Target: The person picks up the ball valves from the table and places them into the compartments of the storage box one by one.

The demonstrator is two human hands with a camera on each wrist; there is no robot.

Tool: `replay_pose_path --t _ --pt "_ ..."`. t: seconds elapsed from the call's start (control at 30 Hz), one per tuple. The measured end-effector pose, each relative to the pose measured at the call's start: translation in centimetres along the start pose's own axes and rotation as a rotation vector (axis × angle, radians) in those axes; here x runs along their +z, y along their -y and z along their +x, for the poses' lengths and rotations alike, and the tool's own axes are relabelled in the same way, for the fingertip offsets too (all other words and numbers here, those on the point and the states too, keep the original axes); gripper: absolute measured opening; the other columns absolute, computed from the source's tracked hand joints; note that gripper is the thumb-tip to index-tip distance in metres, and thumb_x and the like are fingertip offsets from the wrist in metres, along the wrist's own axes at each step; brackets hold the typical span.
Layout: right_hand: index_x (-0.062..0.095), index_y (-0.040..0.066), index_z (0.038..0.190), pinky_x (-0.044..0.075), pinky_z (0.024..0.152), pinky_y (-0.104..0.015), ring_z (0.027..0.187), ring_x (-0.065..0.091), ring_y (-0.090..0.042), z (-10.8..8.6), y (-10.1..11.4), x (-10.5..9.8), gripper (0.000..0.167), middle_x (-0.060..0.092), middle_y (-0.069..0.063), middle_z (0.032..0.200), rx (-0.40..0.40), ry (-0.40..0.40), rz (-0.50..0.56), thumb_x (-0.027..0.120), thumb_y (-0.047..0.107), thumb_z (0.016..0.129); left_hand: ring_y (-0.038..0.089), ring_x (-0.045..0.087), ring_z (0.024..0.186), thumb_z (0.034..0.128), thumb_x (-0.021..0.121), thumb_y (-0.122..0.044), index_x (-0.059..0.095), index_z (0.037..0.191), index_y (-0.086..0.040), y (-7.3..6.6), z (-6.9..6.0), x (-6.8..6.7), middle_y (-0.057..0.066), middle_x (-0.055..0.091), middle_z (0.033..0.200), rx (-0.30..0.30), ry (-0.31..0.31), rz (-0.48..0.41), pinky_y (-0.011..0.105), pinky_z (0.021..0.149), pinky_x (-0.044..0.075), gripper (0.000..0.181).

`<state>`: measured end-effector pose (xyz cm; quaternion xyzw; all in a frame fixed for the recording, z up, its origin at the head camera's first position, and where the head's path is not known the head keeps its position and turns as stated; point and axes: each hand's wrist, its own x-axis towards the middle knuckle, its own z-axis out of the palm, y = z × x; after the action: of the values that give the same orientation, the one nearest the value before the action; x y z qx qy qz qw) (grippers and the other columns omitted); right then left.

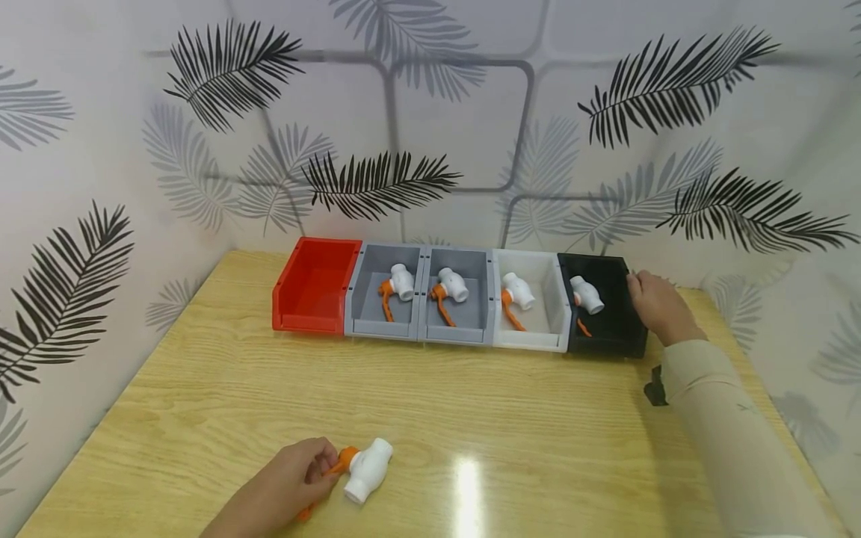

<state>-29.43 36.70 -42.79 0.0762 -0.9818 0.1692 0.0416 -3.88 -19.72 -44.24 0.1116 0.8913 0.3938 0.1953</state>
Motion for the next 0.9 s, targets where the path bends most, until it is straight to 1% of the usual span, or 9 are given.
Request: replay_pose_path --t 0.2,0.3,0.47,0.6,0.67,0.77,0.9 --pt "0.046 -0.006 0.09 0.035 0.067 -0.05 0.077 0.05 -0.041 0.11 -0.27 0.2 0.047 0.049 -0.023 0.082 -0.002 -0.003 -0.001 0.02 0.031 0.102 0.009 0.048 0.064 0.0846 0.067 -0.018 0.06 0.093 -0.008 0.11 0.05 -0.08 -0.004 0.053 0.075 0.001 0.014 0.007 0.024 0.055 0.043 0.014" --pt "0.046 -0.006 0.09 0.035 0.066 -0.05 0.077 0.05 -0.04 0.12 -0.36 0.25 0.048 0.049 -0.022 0.082 0.0 0.0 0.0 0.019 0.032 0.102 0.009 0.049 0.063 0.0844 0.067 -0.018 0.06 0.091 -0.009 0.14 0.11 -0.07 -0.005 0.054 0.074 0.01 0.012 0.011 0.024 0.055 0.043 0.013" --pt "0.046 -0.006 0.092 0.035 0.067 -0.051 0.078 0.05 -0.041 0.09 -0.4 0.24 0.048 0.05 -0.024 0.084 0.005 -0.001 0.003 0.019 0.033 0.101 0.009 0.049 0.062 0.0846 0.065 -0.015 0.059 0.09 -0.009 0.24 0.16 -0.01 -0.005 0.053 0.072 0.005 0.001 0.009 0.024 0.054 0.044 0.01" --pt "0.046 -0.007 0.092 0.035 0.069 -0.052 0.08 0.05 -0.043 0.06 -0.29 0.1 0.048 0.05 -0.025 0.085 0.002 -0.001 0.007 0.019 0.032 0.102 0.009 0.049 0.063 0.0842 0.064 -0.011 0.059 0.089 -0.01 0.18 0.14 0.01 -0.005 0.054 0.072 -0.007 -0.024 0.003 0.024 0.055 0.044 0.007" --pt "0.046 -0.006 0.092 0.035 0.068 -0.052 0.079 0.05 -0.043 0.0 -0.19 0.06 0.047 0.05 -0.025 0.084 0.004 -0.003 0.008 0.019 0.032 0.102 0.009 0.049 0.064 0.0843 0.064 -0.01 0.059 0.088 -0.01 0.11 0.08 -0.02 -0.005 0.054 0.073 0.004 -0.041 0.005 0.024 0.055 0.044 0.007" --pt "0.045 -0.006 0.09 0.035 0.067 -0.051 0.077 0.05 -0.042 -0.04 -0.17 0.06 0.047 0.049 -0.023 0.082 0.004 -0.004 0.006 0.019 0.032 0.102 0.007 0.049 0.063 0.0852 0.064 -0.012 0.058 0.086 -0.011 0.05 -0.04 -0.12 -0.006 0.053 0.072 0.021 -0.065 0.015 0.024 0.054 0.044 0.006" --pt "0.045 -0.005 0.089 0.035 0.065 -0.05 0.075 0.05 -0.041 -0.09 -0.17 0.14 0.046 0.049 -0.022 0.079 -0.004 -0.011 0.003 0.019 0.031 0.102 0.007 0.049 0.063 0.0863 0.064 -0.015 0.058 0.085 -0.013 -0.29 -0.23 -0.54 -0.006 0.053 0.071 0.008 -0.102 0.032 0.023 0.054 0.044 0.006"
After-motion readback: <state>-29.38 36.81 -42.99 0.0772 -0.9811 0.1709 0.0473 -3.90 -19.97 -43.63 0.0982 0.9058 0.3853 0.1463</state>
